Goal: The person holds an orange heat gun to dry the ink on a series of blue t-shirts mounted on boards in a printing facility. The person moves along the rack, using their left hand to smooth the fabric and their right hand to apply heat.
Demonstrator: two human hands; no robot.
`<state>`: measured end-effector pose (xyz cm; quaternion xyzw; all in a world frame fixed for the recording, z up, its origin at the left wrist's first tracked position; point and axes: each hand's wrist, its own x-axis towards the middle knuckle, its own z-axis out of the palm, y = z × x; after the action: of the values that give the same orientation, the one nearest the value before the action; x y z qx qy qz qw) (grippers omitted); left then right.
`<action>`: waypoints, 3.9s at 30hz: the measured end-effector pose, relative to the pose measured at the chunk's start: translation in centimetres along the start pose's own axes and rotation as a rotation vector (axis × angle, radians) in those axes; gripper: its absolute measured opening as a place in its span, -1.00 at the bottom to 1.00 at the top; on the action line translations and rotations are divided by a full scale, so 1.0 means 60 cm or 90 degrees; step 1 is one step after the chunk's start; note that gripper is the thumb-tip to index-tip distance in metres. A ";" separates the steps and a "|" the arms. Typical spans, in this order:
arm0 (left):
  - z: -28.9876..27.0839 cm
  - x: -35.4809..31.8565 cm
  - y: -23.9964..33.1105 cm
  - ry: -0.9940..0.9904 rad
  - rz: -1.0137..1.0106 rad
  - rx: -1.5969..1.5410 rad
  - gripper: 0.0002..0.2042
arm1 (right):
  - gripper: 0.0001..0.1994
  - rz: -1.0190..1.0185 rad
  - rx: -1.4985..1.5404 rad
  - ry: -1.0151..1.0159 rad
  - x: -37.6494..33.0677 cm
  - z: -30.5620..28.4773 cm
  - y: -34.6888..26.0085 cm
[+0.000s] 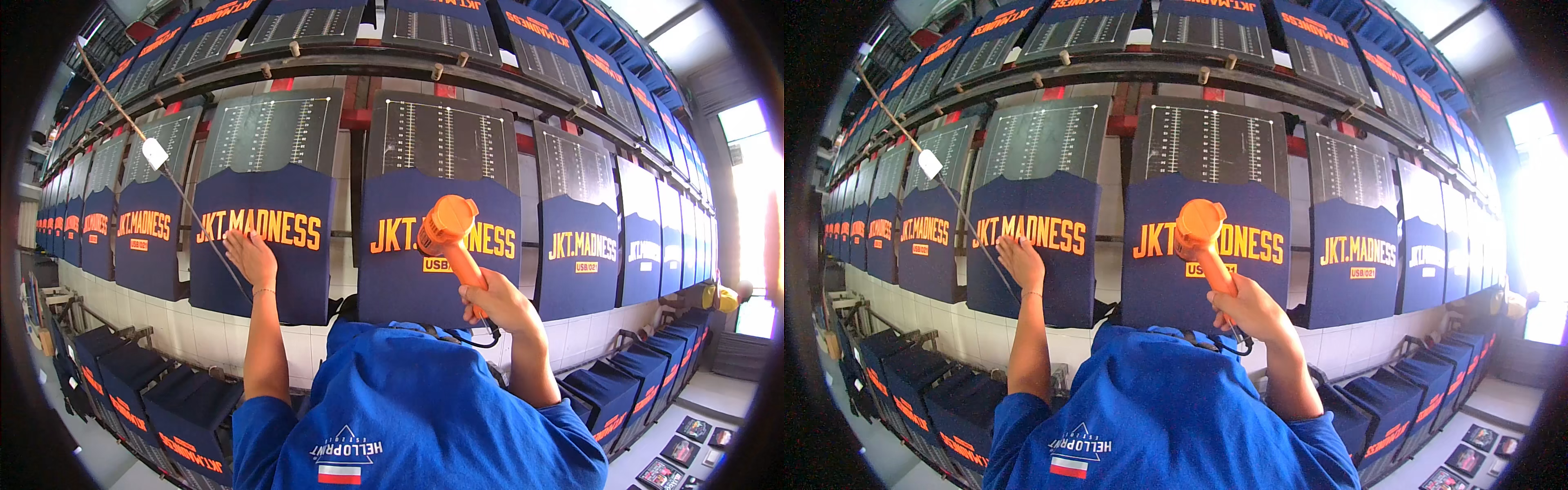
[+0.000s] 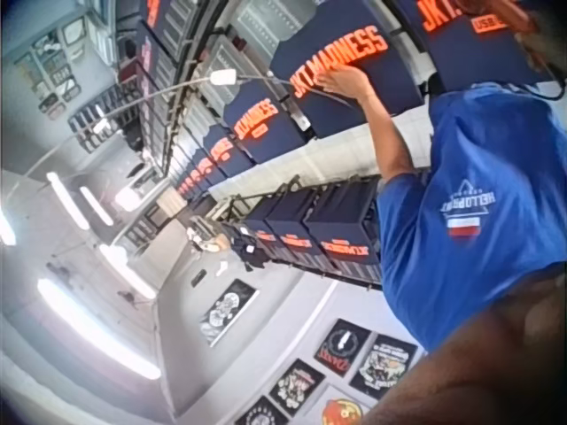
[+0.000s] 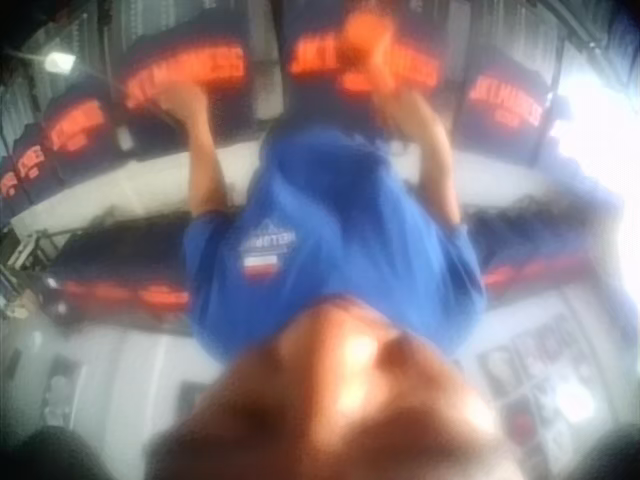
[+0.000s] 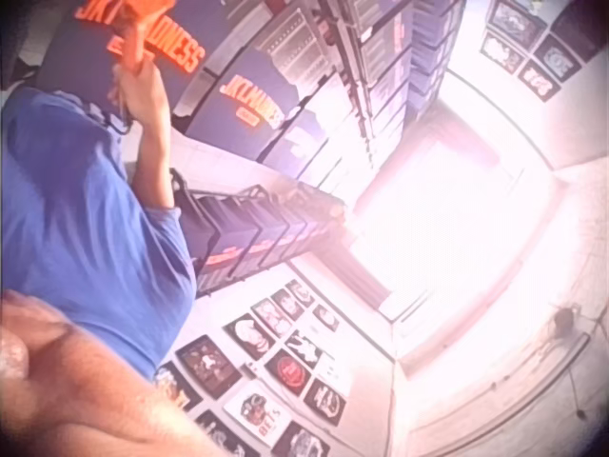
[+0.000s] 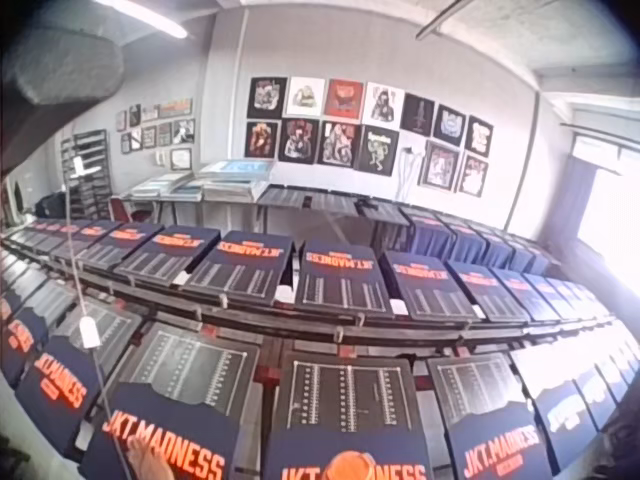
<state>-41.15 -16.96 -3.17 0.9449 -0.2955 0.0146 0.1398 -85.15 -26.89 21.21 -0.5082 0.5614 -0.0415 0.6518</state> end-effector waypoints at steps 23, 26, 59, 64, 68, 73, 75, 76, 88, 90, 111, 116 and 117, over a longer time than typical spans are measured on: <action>-0.007 -0.091 -0.013 -0.010 0.024 0.034 -0.38 | -0.76 -0.057 -0.009 0.080 0.048 -0.030 0.002; -0.009 -0.109 -0.006 -0.009 0.070 0.054 -0.38 | -0.76 -0.080 0.007 0.092 0.057 -0.033 0.005; -0.056 -0.167 0.032 0.017 -0.188 -0.232 -0.52 | -0.75 -0.121 0.042 0.041 0.051 -0.105 0.036; -0.036 -0.203 0.077 0.106 -0.139 -0.028 -0.57 | -0.73 -0.103 0.049 0.001 0.036 -0.119 0.038; -0.034 -0.210 0.099 0.140 -0.121 0.066 -0.63 | -0.73 -0.072 0.025 -0.055 0.006 -0.136 0.052; -0.020 -0.208 0.092 0.174 -0.125 0.064 -0.63 | -0.74 -0.040 -0.014 -0.077 -0.022 -0.145 0.056; -0.014 -0.207 0.090 0.165 -0.133 0.057 -0.63 | -0.75 -0.037 -0.024 -0.070 -0.025 -0.147 0.058; -0.015 -0.205 0.091 0.161 -0.136 0.053 -0.63 | -0.75 -0.036 -0.030 -0.064 -0.024 -0.149 0.059; -0.028 -0.202 0.103 0.117 -0.165 0.068 -0.63 | -0.75 -0.099 0.024 0.012 0.044 -0.150 0.050; -0.030 -0.203 0.103 0.136 -0.155 0.071 -0.63 | -0.75 -0.103 0.033 0.014 0.039 -0.149 0.048; -0.035 -0.203 0.105 0.100 -0.180 0.075 -0.61 | -0.76 -0.076 0.001 0.043 0.034 -0.171 0.053; -0.041 -0.204 0.114 0.091 -0.174 0.080 -0.62 | -0.75 -0.074 0.036 0.055 0.017 -0.185 0.063; -0.041 -0.205 0.115 0.094 -0.169 0.089 -0.62 | -0.75 -0.068 0.040 0.054 0.015 -0.187 0.065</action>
<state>-55.05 -14.91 -0.38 0.9796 -0.1549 0.0857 0.0954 -95.53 -32.48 19.50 -0.5147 0.5587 -0.1152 0.6400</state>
